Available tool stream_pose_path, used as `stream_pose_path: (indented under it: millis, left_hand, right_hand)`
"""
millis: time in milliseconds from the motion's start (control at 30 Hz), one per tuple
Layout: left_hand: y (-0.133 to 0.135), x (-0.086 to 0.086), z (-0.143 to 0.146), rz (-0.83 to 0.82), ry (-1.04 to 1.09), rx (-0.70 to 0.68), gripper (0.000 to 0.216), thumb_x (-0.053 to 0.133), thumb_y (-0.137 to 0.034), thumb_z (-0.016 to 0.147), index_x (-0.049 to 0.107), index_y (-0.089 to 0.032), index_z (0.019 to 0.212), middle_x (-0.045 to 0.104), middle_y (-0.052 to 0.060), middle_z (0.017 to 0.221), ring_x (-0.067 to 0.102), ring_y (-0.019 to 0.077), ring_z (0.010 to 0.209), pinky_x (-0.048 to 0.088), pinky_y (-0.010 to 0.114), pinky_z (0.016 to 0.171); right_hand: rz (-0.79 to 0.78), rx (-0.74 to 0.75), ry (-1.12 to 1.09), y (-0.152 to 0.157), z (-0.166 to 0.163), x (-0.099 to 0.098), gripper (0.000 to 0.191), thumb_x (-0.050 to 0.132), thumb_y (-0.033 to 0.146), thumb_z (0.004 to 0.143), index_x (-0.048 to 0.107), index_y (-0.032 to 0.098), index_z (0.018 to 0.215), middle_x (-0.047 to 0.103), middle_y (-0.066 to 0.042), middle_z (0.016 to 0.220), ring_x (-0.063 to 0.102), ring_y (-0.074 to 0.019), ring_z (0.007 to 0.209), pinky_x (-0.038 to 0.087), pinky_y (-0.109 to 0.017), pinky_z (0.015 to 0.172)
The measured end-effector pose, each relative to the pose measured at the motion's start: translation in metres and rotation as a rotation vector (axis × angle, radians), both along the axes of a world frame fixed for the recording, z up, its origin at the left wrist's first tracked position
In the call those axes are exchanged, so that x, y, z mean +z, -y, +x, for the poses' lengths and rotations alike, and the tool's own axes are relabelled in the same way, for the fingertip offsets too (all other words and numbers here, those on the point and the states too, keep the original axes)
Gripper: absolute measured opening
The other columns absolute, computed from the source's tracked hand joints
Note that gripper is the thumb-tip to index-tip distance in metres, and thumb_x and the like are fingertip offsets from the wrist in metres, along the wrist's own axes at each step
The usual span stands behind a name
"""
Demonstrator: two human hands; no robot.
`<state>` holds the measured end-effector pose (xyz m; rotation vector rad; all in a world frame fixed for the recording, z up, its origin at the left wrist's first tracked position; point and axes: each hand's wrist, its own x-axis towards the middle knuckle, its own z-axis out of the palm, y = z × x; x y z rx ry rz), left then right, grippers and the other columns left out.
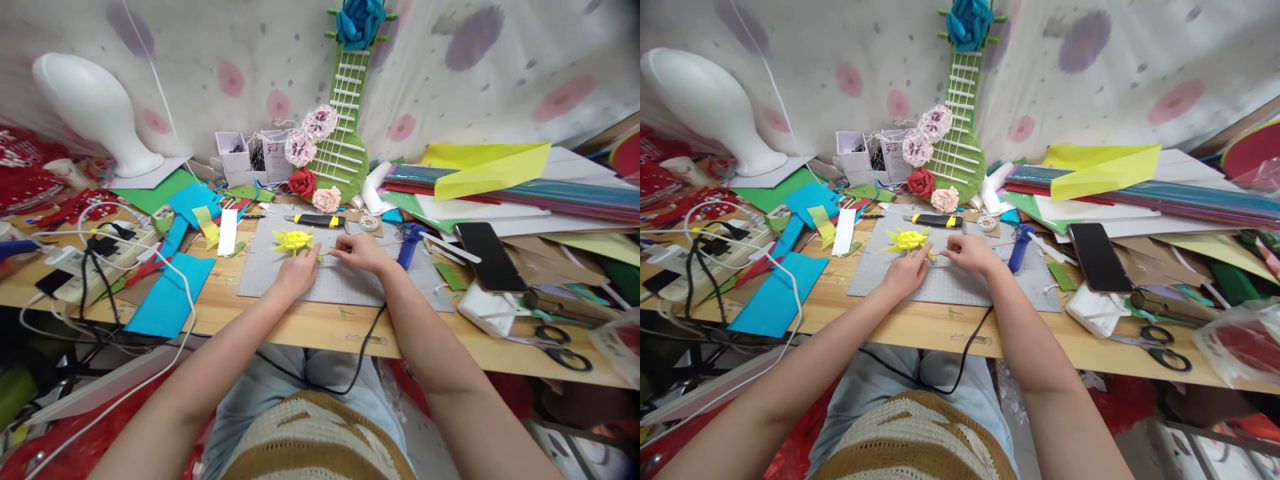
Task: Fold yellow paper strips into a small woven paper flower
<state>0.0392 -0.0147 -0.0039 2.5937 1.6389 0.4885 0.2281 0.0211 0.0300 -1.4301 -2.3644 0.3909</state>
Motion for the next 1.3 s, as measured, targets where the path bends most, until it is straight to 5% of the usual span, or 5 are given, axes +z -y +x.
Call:
stream_pose_path:
  millis: [367, 667, 867, 1100, 1300]
  left_hand:
    - [-0.012, 0.043, -0.014, -0.180, -0.278, 0.139, 0.028, 0.041, -0.009, 0.077, 0.053, -0.011, 0.102, 0.061, 0.014, 0.102, 0.060, 0.0245, 0.093, 0.047, 0.033, 0.075]
    - [-0.013, 0.015, -0.045, 0.003, -0.060, 0.147, 0.032, 0.035, -0.003, 0.079, 0.057, -0.016, 0.098, 0.061, 0.010, 0.095, 0.058, 0.0227, 0.089, 0.046, 0.032, 0.074]
    - [-0.019, -0.003, -0.053, 0.079, 0.201, -0.046, 0.016, 0.043, -0.020, 0.086, 0.057, -0.016, 0.091, 0.059, 0.007, 0.090, 0.055, 0.0185, 0.087, 0.045, 0.030, 0.078]
    - [-0.023, -0.004, -0.056, -0.017, 0.327, -0.202, 0.014, 0.041, -0.015, 0.084, 0.055, -0.017, 0.080, 0.054, 0.003, 0.080, 0.052, 0.0143, 0.080, 0.044, 0.027, 0.074]
    - [-0.019, 0.000, -0.056, -0.074, 0.401, -0.205, 0.024, 0.048, -0.004, 0.065, 0.052, -0.017, 0.085, 0.050, 0.000, 0.076, 0.047, 0.0109, 0.066, 0.041, 0.022, 0.061]
  right_hand:
    - [0.043, 0.043, -0.025, 0.003, -0.016, -0.008, 0.022, 0.054, 0.038, 0.081, 0.059, 0.019, 0.072, 0.064, 0.000, 0.068, 0.052, -0.0116, 0.061, 0.028, -0.023, 0.057]
    - [0.219, -0.004, 0.014, 0.007, -0.047, -0.025, 0.017, 0.048, 0.033, 0.087, 0.060, 0.020, 0.085, 0.065, -0.003, 0.079, 0.055, -0.0158, 0.075, 0.028, -0.025, 0.058]
    - [0.335, 0.129, -0.029, 0.008, -0.055, -0.029, 0.014, 0.044, 0.017, 0.087, 0.058, 0.019, 0.087, 0.063, -0.005, 0.086, 0.051, -0.0187, 0.082, 0.034, -0.027, 0.067]
    - [0.388, 0.240, -0.260, 0.004, -0.052, -0.032, 0.010, 0.046, 0.014, 0.084, 0.055, 0.018, 0.080, 0.062, -0.006, 0.080, 0.049, -0.0178, 0.079, 0.038, -0.028, 0.073]
    - [0.369, 0.299, -0.191, 0.001, -0.054, -0.037, 0.011, 0.045, 0.015, 0.085, 0.055, 0.019, 0.080, 0.062, -0.005, 0.079, 0.050, -0.0172, 0.077, 0.038, -0.029, 0.073]
